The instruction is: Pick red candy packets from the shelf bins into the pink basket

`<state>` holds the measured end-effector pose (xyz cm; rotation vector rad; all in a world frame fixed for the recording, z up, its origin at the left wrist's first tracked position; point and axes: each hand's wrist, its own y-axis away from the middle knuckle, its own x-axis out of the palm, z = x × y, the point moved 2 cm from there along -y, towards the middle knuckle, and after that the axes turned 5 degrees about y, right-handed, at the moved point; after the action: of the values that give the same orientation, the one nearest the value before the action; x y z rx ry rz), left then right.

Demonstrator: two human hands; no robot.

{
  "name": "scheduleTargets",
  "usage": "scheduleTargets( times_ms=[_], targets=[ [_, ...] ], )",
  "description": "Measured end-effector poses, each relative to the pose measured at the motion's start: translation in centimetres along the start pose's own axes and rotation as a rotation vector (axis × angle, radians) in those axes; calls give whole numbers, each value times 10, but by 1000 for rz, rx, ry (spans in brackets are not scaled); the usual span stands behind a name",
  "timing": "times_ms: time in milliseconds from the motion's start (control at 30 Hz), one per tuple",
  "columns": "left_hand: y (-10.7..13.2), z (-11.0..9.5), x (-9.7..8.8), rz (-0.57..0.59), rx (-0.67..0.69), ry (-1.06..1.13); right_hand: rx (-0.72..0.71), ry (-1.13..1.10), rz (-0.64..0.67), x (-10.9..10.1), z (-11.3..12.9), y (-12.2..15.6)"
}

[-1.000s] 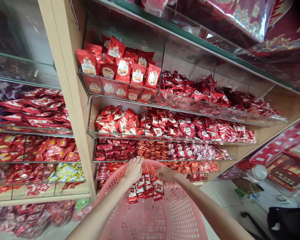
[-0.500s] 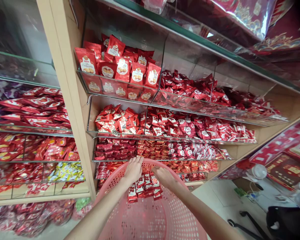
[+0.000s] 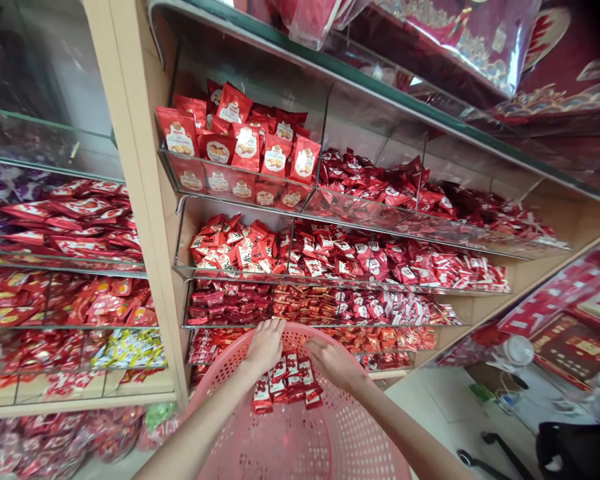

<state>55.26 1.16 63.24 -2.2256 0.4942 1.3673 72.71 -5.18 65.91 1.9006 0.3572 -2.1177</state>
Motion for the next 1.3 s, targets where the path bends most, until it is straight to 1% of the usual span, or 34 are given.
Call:
scheduleTargets(
  times_ms=[67, 167, 233, 267, 333, 400, 433, 500, 600, 733, 867, 967, 1100, 1200, 1300],
  targets=[
    [0, 0, -1, 3, 1, 2, -11, -21, -114, -23, 4, -6],
    [-1, -1, -3, 8, -1, -4, -15, -39, -314, -64, 9, -15],
    [-1, -1, -4, 17, -8, -9, 21, -23, -460, -93, 8, -21],
    [-1, -1, -4, 22, -12, -10, 67, 1, -531, -106, 4, -23],
    [-1, -1, -4, 25, -19, -11, 215, 71, -654, -130, -7, -28],
    [-1, 0, -4, 22, -22, -12, 384, 141, -729, -147, -23, -31],
    [-1, 0, -4, 21, -20, -11, 452, 167, -744, -154, -32, -33],
    [-1, 0, -3, 18, -10, -6, 545, 209, -734, -161, -46, -36],
    [-1, 1, -3, 13, 4, 6, 602, 294, -662, -167, -57, -41],
    [-2, 1, -3, 7, 5, 9, 589, 419, -574, -171, -56, -54],
    [-1, 1, -4, 1, 2, 18, 537, 453, -554, -175, -57, -65],
    [-1, 2, -4, -5, 6, 27, 481, 430, -605, -180, -61, -68],
    [-1, 1, -4, -12, 11, 26, 428, 382, -749, -191, -65, -59],
    [-2, 1, -4, 0, 7, 22, 388, 331, -847, -197, -62, -48],
    [-2, 0, -4, 10, -6, 10, 344, 282, -900, -197, -58, -40]
  ],
)
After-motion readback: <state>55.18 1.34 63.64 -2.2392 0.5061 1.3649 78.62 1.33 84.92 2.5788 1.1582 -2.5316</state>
